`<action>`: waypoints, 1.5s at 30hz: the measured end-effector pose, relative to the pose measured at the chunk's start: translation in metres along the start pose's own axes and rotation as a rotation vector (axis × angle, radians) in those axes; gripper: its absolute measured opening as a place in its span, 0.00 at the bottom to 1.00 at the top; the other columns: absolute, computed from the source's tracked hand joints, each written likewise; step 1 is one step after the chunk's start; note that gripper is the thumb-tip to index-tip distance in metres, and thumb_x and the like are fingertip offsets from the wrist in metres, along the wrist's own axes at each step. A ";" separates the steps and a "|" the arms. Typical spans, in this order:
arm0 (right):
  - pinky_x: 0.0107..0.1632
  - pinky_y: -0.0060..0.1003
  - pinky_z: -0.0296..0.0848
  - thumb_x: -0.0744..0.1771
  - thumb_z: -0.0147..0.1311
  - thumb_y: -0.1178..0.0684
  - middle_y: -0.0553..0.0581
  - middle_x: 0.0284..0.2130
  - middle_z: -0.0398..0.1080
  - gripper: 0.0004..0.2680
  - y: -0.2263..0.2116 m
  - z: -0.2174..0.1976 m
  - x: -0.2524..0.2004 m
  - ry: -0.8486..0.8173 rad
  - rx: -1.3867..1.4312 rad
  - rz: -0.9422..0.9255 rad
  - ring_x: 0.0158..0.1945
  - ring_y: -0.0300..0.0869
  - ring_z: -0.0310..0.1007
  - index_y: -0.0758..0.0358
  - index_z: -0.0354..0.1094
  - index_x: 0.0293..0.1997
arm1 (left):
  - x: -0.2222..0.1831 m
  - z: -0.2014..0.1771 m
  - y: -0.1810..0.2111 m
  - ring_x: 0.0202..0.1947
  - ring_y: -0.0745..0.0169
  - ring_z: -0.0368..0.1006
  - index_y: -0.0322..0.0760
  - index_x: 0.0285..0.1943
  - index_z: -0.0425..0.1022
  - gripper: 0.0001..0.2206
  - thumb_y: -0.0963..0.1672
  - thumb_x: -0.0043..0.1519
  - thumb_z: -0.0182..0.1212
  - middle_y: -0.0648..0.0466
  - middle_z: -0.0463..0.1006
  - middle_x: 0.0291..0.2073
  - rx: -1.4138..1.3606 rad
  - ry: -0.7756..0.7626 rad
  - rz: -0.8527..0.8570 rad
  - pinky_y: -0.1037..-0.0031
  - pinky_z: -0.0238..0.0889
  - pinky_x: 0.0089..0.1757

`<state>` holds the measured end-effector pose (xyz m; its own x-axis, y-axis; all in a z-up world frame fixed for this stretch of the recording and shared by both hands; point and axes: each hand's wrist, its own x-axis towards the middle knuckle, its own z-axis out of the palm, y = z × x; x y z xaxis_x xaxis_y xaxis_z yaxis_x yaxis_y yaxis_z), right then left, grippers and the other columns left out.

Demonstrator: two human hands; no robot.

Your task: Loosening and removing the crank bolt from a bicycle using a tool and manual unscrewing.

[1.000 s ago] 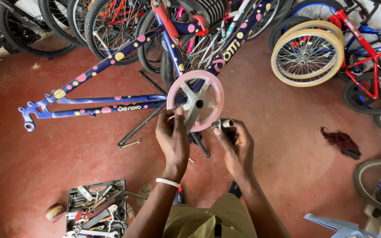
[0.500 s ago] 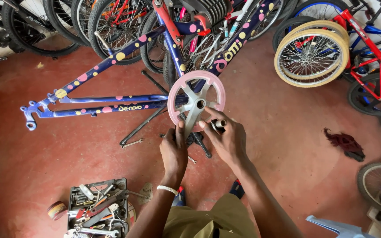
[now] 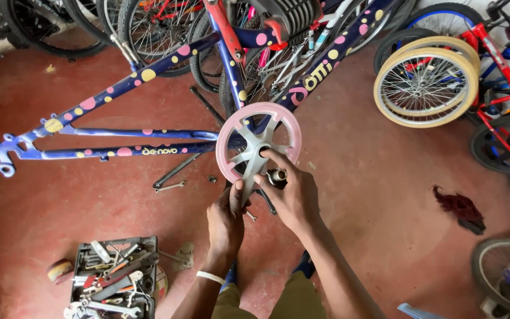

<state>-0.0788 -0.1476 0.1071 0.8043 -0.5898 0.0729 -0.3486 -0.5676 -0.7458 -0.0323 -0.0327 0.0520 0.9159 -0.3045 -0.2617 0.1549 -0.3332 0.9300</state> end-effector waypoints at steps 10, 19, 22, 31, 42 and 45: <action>0.30 0.24 0.65 0.61 0.57 0.58 0.51 0.25 0.71 0.06 0.020 0.015 -0.014 0.187 0.526 0.066 0.25 0.32 0.63 0.67 0.71 0.38 | -0.001 -0.001 0.001 0.18 0.68 0.63 0.28 0.25 0.73 0.21 0.50 0.61 0.46 0.54 0.72 0.16 -0.121 -0.020 0.046 0.77 0.60 0.25; 0.24 0.23 0.60 0.61 0.57 0.59 0.47 0.20 0.65 0.10 0.013 0.013 -0.013 0.178 0.424 -0.068 0.21 0.30 0.58 0.65 0.70 0.45 | -0.002 0.003 -0.002 0.21 0.66 0.62 0.29 0.24 0.70 0.22 0.51 0.61 0.43 0.52 0.70 0.18 -0.181 -0.094 -0.009 0.76 0.60 0.28; 0.21 0.24 0.56 0.62 0.56 0.59 0.47 0.20 0.67 0.11 0.007 0.011 -0.010 0.137 0.385 -0.070 0.19 0.30 0.56 0.64 0.69 0.47 | -0.002 0.006 -0.004 0.21 0.66 0.62 0.30 0.23 0.69 0.22 0.51 0.61 0.43 0.53 0.70 0.18 -0.220 -0.080 -0.002 0.76 0.60 0.28; 0.21 0.29 0.64 0.61 0.57 0.55 0.54 0.23 0.73 0.14 0.000 0.007 -0.001 0.100 0.143 -0.248 0.18 0.35 0.64 0.65 0.67 0.49 | -0.009 0.003 0.001 0.21 0.67 0.60 0.31 0.23 0.68 0.21 0.51 0.62 0.43 0.53 0.68 0.17 -0.238 -0.067 0.002 0.75 0.58 0.27; 0.26 0.31 0.67 0.58 0.60 0.57 0.51 0.23 0.72 0.13 -0.005 0.015 0.001 0.132 0.137 -0.035 0.21 0.36 0.66 0.57 0.68 0.45 | -0.008 0.010 -0.012 0.23 0.67 0.56 0.32 0.25 0.65 0.20 0.51 0.62 0.44 0.55 0.64 0.20 -0.424 -0.143 0.043 0.77 0.56 0.30; 0.22 0.30 0.62 0.58 0.60 0.57 0.50 0.18 0.68 0.13 -0.006 0.015 0.000 0.147 0.166 -0.058 0.18 0.35 0.61 0.58 0.68 0.45 | -0.008 0.009 -0.012 0.22 0.68 0.57 0.32 0.24 0.65 0.20 0.51 0.62 0.43 0.55 0.65 0.18 -0.370 -0.130 0.076 0.76 0.57 0.28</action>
<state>-0.0694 -0.1358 0.1016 0.7373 -0.6435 0.2054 -0.2105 -0.5078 -0.8353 -0.0447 -0.0347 0.0404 0.8789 -0.4343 -0.1971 0.2335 0.0314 0.9719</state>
